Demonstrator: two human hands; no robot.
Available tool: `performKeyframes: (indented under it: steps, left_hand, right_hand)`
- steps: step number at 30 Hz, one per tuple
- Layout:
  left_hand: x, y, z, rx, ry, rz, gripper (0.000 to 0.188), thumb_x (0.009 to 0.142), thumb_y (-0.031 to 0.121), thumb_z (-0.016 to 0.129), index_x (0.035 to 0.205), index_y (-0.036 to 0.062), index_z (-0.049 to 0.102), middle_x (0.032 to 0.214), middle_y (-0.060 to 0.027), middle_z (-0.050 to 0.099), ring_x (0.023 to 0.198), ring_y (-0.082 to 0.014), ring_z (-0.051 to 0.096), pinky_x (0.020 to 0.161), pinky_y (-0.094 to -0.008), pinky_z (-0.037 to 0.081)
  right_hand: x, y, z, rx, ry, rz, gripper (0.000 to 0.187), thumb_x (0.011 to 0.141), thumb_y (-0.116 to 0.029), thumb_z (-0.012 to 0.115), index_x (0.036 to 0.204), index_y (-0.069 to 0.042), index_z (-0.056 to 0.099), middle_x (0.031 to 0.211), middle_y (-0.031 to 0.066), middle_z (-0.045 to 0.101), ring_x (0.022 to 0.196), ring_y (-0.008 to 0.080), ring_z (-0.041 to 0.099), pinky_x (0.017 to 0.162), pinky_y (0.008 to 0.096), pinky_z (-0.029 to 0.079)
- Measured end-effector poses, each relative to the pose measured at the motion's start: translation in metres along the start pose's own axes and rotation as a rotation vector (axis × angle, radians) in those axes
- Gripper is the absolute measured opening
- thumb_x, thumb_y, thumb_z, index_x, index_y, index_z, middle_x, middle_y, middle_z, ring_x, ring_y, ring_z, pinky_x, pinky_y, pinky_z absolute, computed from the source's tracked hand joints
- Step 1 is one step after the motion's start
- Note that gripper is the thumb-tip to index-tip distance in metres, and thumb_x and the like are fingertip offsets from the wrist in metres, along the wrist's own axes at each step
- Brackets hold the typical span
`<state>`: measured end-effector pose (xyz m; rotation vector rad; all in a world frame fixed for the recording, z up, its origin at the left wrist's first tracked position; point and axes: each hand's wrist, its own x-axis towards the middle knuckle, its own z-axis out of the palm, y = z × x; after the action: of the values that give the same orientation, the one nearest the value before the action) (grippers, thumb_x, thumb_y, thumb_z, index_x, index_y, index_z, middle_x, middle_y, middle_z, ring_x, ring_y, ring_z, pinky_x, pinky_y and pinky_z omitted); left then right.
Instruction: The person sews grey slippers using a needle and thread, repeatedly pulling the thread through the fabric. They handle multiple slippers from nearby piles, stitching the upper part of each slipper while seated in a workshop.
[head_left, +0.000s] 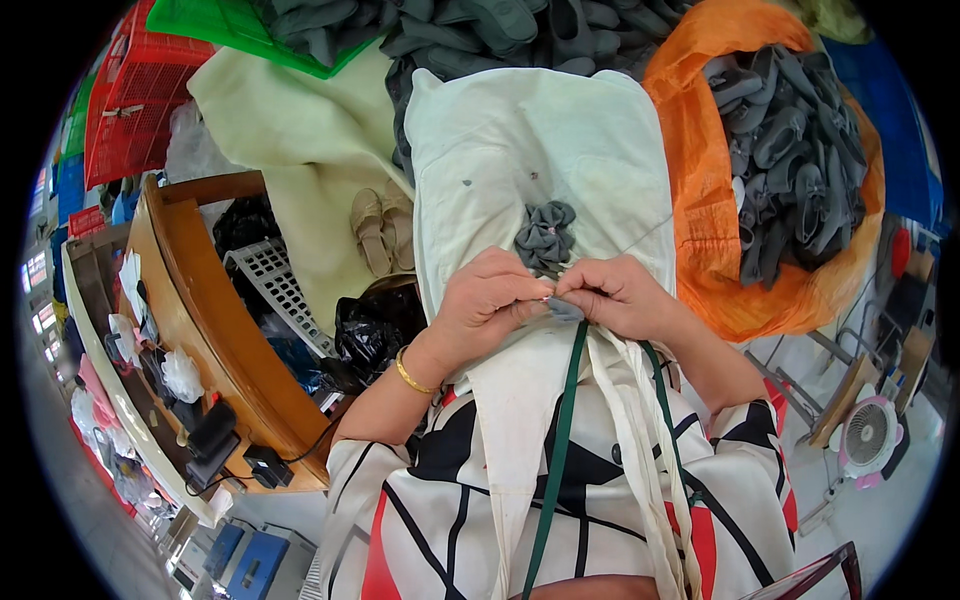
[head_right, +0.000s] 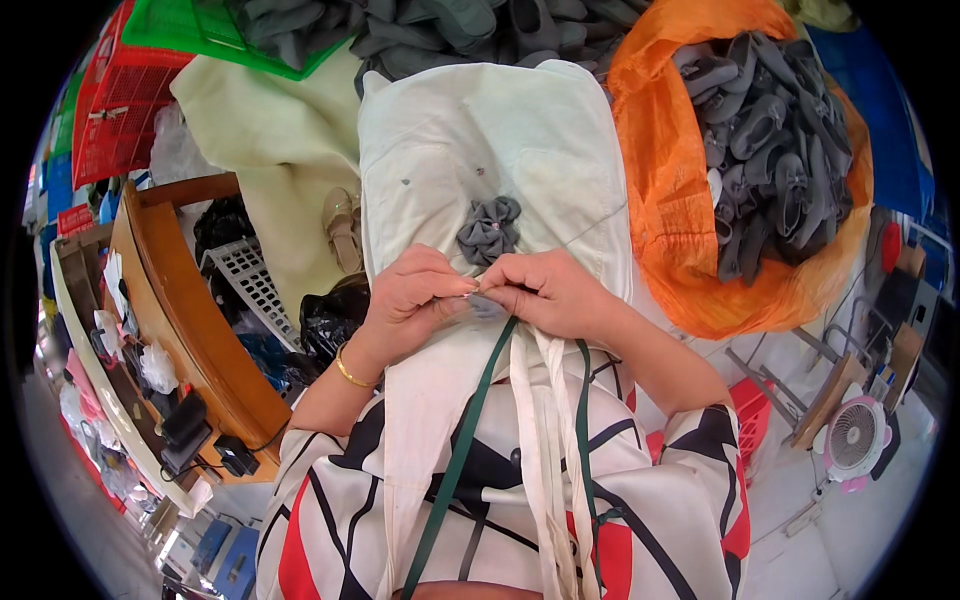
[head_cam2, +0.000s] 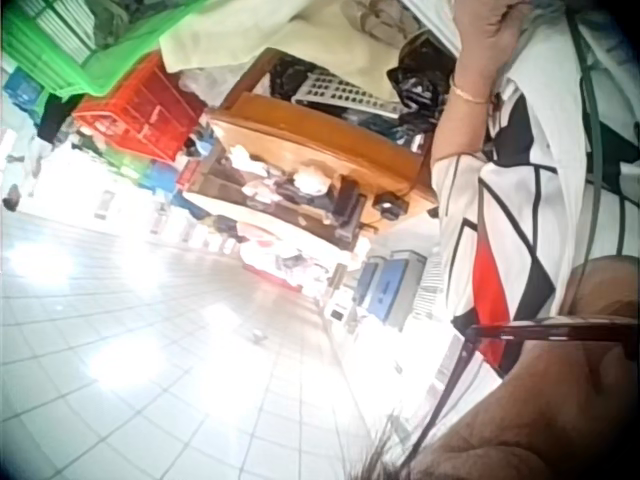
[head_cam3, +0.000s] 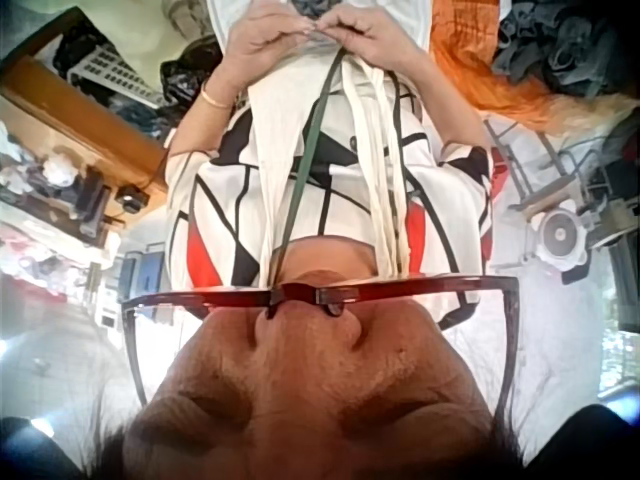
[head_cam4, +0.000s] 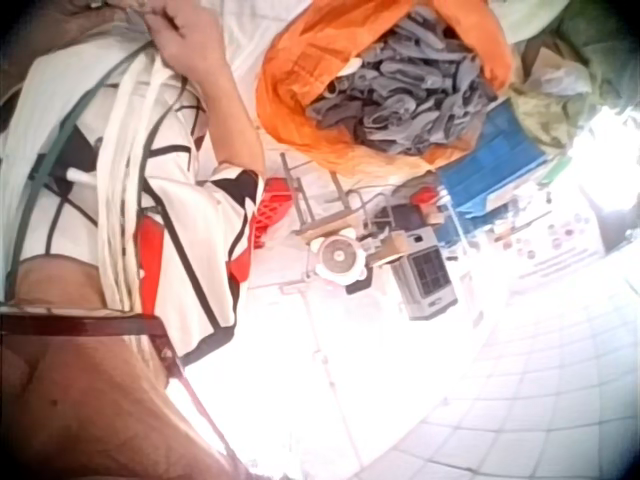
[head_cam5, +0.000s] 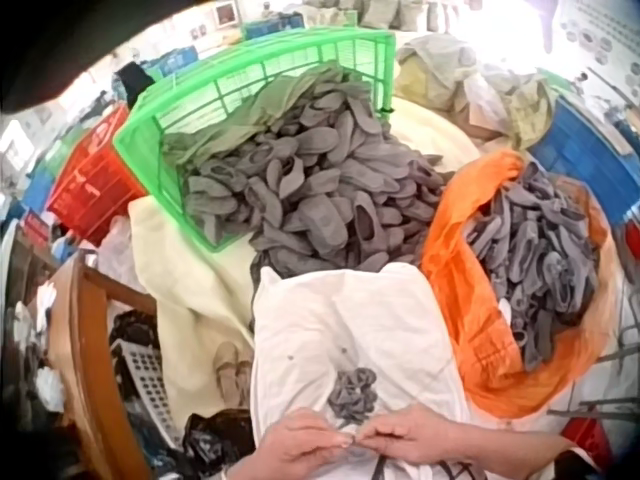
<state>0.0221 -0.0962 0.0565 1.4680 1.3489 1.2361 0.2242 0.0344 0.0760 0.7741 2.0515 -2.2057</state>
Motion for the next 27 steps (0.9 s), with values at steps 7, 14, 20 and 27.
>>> performKeyframes:
  steps: [7,14,20,27]
  left_hand:
    - [0.001,-0.001,0.002,0.031,-0.009,-0.006,0.023,0.077,0.006,0.080,0.100,0.0081,0.074,0.087,-0.0042,0.067,0.081,-0.0223,0.060,0.072,-0.0325,0.048]
    - [0.002,-0.001,0.005,0.081,-0.035,-0.018,0.020,0.077,0.007,0.080,0.096,0.0074,0.074,0.084,-0.0043,0.067,0.078,-0.0217,0.059,0.069,-0.0324,0.048]
    - [0.003,-0.006,0.009,0.156,-0.042,-0.148,0.015,0.077,0.012,0.078,0.090,0.0066,0.073,0.078,-0.0087,0.065,0.076,-0.0272,0.061,0.066,-0.0371,0.049]
    - [0.013,-0.009,0.011,0.206,-0.002,-0.149,0.016,0.076,0.010,0.076,0.091,0.0048,0.072,0.077,-0.0097,0.065,0.075,-0.0288,0.061,0.065,-0.0384,0.050]
  right_hand:
    - [0.003,0.011,0.000,0.174,-0.042,0.103,0.014,0.097,-0.013,0.062,0.106,-0.003,0.061,0.074,-0.0022,0.057,0.065,0.0037,0.050,0.059,0.0215,0.041]
    - [0.009,-0.003,-0.001,0.065,-0.091,0.084,0.039,0.096,-0.018,0.060,0.130,-0.005,0.047,0.070,-0.0004,0.055,0.065,0.0085,0.049,0.063,0.0257,0.040]
    - [0.017,0.003,-0.003,-0.366,0.087,-0.081,0.025,0.091,-0.018,0.063,0.113,-0.005,0.060,0.076,0.0061,0.062,0.068,0.0215,0.059,0.062,0.0334,0.046]
    - [0.028,0.002,0.001,-1.032,0.245,-0.639,0.009,0.078,-0.015,0.070,0.085,-0.011,0.065,0.073,0.0050,0.058,0.066,0.0227,0.060,0.053,0.0358,0.045]
